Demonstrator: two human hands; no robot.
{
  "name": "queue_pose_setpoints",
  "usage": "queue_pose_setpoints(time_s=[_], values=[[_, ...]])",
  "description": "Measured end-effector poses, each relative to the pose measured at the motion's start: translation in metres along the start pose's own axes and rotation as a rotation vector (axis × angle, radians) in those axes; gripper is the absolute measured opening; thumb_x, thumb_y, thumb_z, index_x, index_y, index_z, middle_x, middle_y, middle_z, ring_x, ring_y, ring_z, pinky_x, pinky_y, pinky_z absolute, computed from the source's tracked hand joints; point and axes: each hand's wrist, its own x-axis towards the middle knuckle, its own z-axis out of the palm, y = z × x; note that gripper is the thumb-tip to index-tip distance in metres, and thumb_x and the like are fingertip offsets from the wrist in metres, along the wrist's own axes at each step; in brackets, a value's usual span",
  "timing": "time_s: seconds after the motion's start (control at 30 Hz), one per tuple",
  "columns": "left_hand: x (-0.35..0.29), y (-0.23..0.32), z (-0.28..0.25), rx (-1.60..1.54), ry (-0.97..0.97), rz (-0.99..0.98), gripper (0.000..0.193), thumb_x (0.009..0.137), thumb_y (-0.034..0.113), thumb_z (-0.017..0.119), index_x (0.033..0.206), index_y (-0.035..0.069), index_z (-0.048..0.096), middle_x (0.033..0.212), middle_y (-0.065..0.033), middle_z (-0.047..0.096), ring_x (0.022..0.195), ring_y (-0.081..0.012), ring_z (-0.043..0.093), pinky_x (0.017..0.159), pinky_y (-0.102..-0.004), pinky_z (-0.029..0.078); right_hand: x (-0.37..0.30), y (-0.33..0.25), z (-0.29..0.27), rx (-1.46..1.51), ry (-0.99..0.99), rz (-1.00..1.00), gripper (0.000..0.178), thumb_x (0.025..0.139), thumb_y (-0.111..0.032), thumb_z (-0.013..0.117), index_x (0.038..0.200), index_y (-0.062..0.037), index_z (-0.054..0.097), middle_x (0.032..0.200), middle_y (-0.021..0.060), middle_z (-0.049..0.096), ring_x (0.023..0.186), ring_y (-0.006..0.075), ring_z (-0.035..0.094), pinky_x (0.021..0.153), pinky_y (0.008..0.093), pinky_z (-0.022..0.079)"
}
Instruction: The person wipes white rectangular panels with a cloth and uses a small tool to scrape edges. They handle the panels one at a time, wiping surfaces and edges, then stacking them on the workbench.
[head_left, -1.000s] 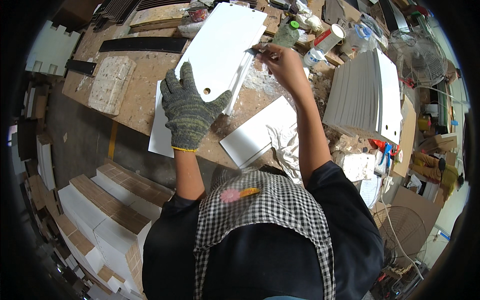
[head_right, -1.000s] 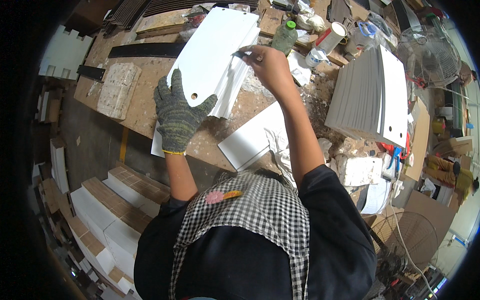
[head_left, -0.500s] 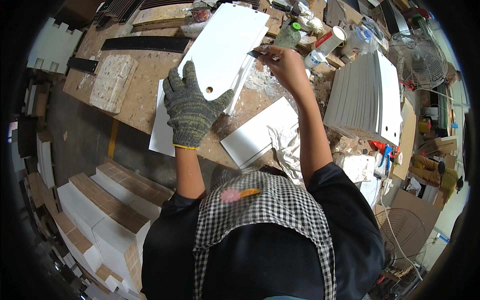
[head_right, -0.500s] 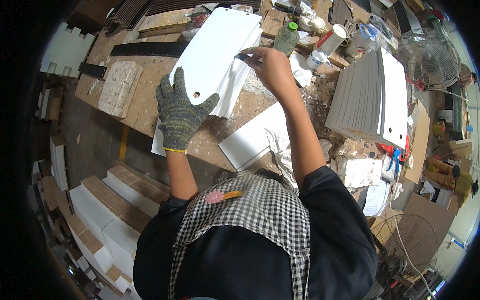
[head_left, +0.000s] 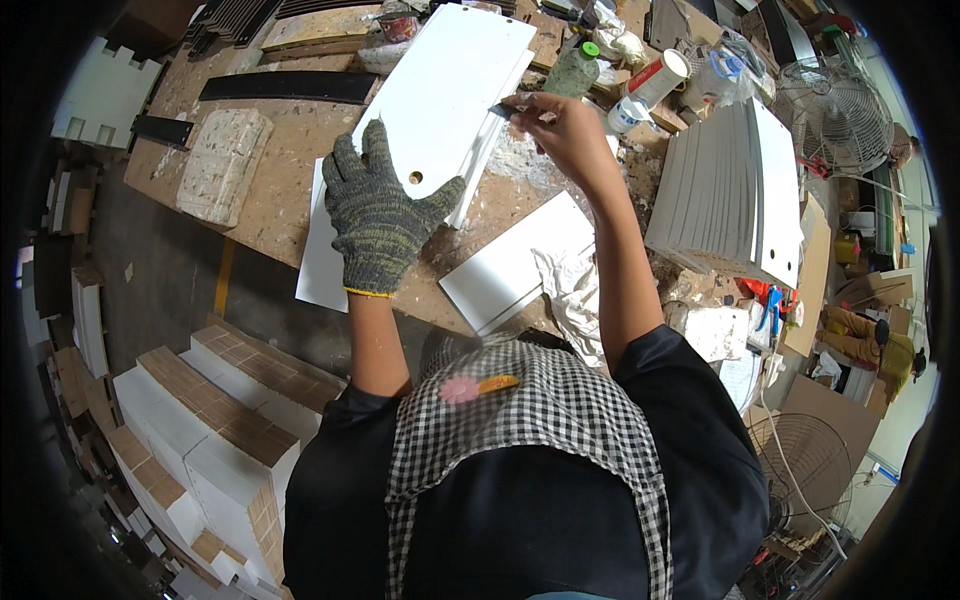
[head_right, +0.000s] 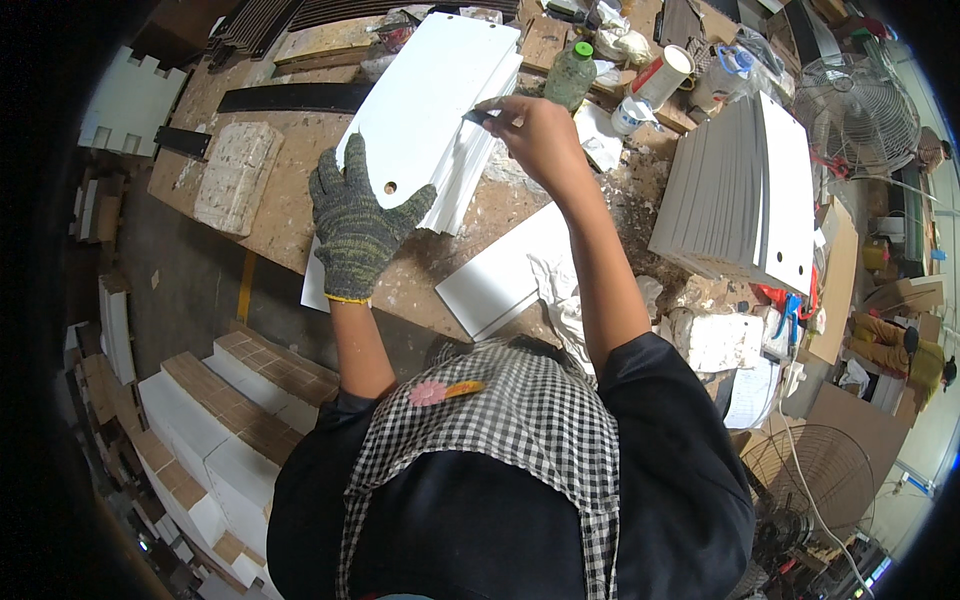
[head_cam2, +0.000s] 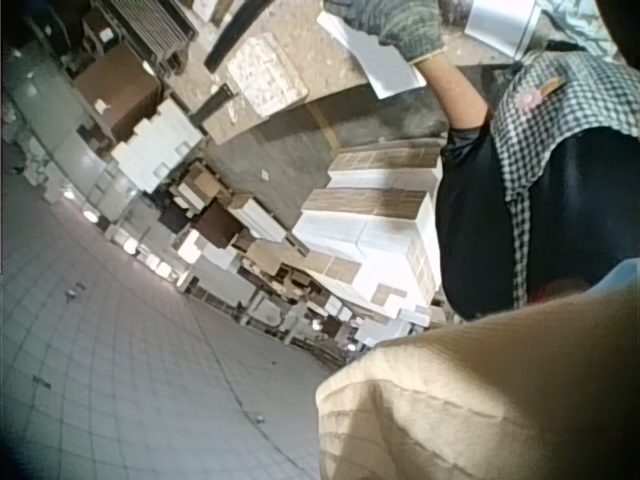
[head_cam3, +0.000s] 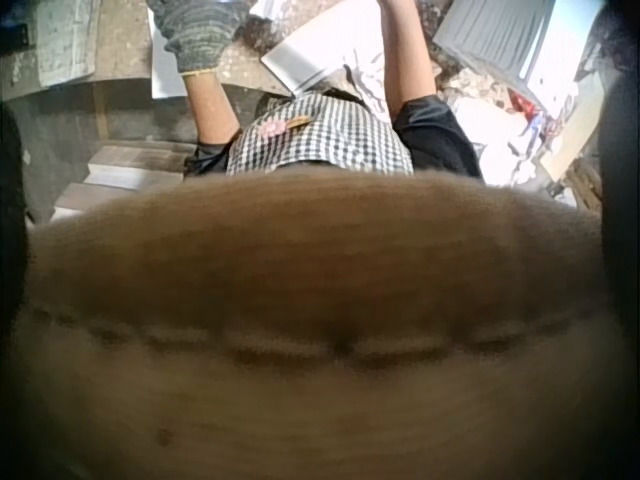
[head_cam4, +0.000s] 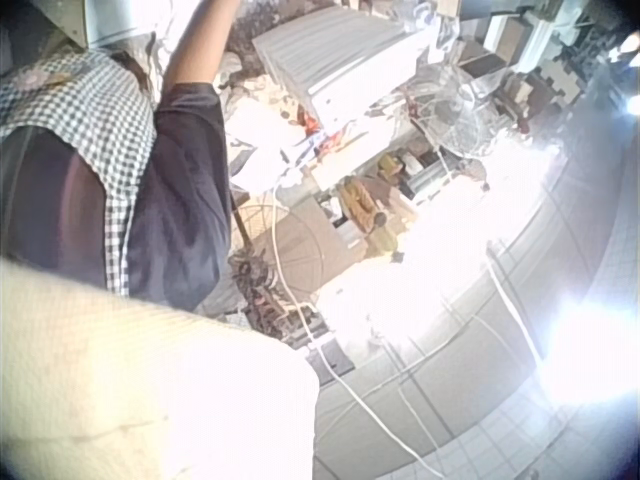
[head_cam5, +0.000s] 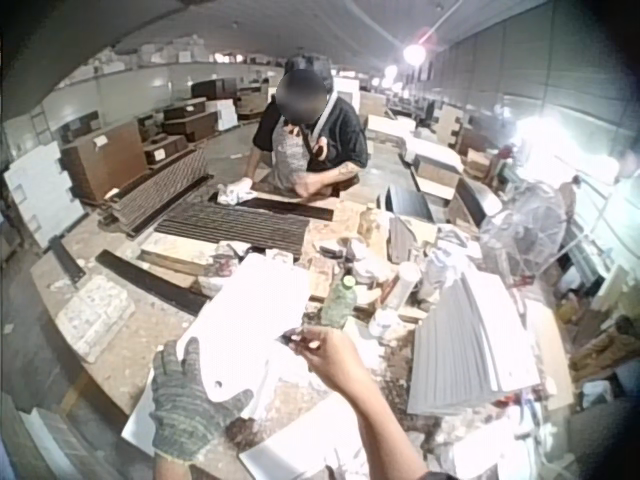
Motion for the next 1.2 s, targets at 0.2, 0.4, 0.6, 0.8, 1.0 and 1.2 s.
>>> queue_pose_setpoints(time_s=[0.2, 0.4, 0.6, 0.8, 1.0, 1.2], values=[[0.001, 0.0, 0.002, 0.0, 0.005, -0.005, 0.119, 0.071, 0.071, 0.078, 0.156, 0.005, 0.028, 0.15, -0.0388, 0.03, 0.143, -0.0534, 0.028, 0.118, -0.0613, 0.027, -0.001, -0.001, -0.005, -0.079, -0.021, 0.016, 0.025, 0.09, -0.016, 0.074, 0.113, -0.0068, 0.076, 0.09, 0.0154, 0.076, 0.08, 0.0249, 0.074, 0.073, 0.0368, 0.056], [0.001, 0.0, 0.001, 0.021, -0.008, -0.007, 0.119, 0.071, 0.072, 0.077, 0.156, 0.005, 0.028, 0.151, -0.04, 0.029, 0.143, -0.0543, 0.028, 0.118, -0.0614, 0.026, 0.0, -0.006, -0.004, -0.049, 0.018, 0.022, 0.024, 0.091, -0.014, 0.073, 0.112, -0.0044, 0.076, 0.091, 0.0168, 0.076, 0.079, 0.027, 0.074, 0.072, 0.0374, 0.056], [-0.001, 0.001, -0.001, 0.02, -0.024, -0.021, 0.119, 0.071, 0.072, 0.077, 0.156, 0.005, 0.028, 0.15, -0.0402, 0.029, 0.143, -0.0546, 0.028, 0.117, -0.0615, 0.027, 0.0, -0.008, -0.003, -0.018, 0.02, 0.068, 0.024, 0.09, -0.016, 0.074, 0.111, -0.0048, 0.076, 0.089, 0.0173, 0.076, 0.076, 0.0273, 0.073, 0.07, 0.0385, 0.055], [0.0, -0.001, 0.0, -0.008, 0.0, 0.001, 0.119, 0.071, 0.073, 0.076, 0.156, 0.005, 0.029, 0.15, -0.0394, 0.03, 0.143, -0.0545, 0.029, 0.116, -0.0616, 0.029, -0.01, -0.007, -0.003, 0.009, -0.02, 0.019, 0.022, 0.091, -0.016, 0.073, 0.111, -0.008, 0.077, 0.087, 0.0167, 0.075, 0.072, 0.0264, 0.071, 0.068, 0.0382, 0.054], [0.0, 0.0, 0.0, 0.02, 0.009, -0.012, 0.12, 0.07, 0.074, 0.076, 0.155, 0.004, 0.03, 0.15, -0.0391, 0.031, 0.141, -0.054, 0.031, 0.115, -0.061, 0.031, -0.016, -0.022, -0.005, 0.013, -0.049, 0.069, 0.023, 0.092, -0.014, 0.071, 0.114, -0.0092, 0.077, 0.088, 0.0168, 0.075, 0.069, 0.0242, 0.07, 0.067, 0.0372, 0.054], [0.001, -0.001, 0.0, 0.025, 0.034, 0.013, 0.117, 0.071, 0.072, 0.077, 0.153, 0.002, 0.032, 0.147, -0.0366, 0.034, 0.137, -0.0511, 0.036, 0.111, -0.0617, 0.035, -0.013, -0.02, -0.005, 0.012, -0.124, 0.086, 0.023, 0.092, -0.014, 0.071, 0.113, -0.0065, 0.076, 0.09, 0.0164, 0.076, 0.072, 0.0234, 0.071, 0.071, 0.0378, 0.055]])
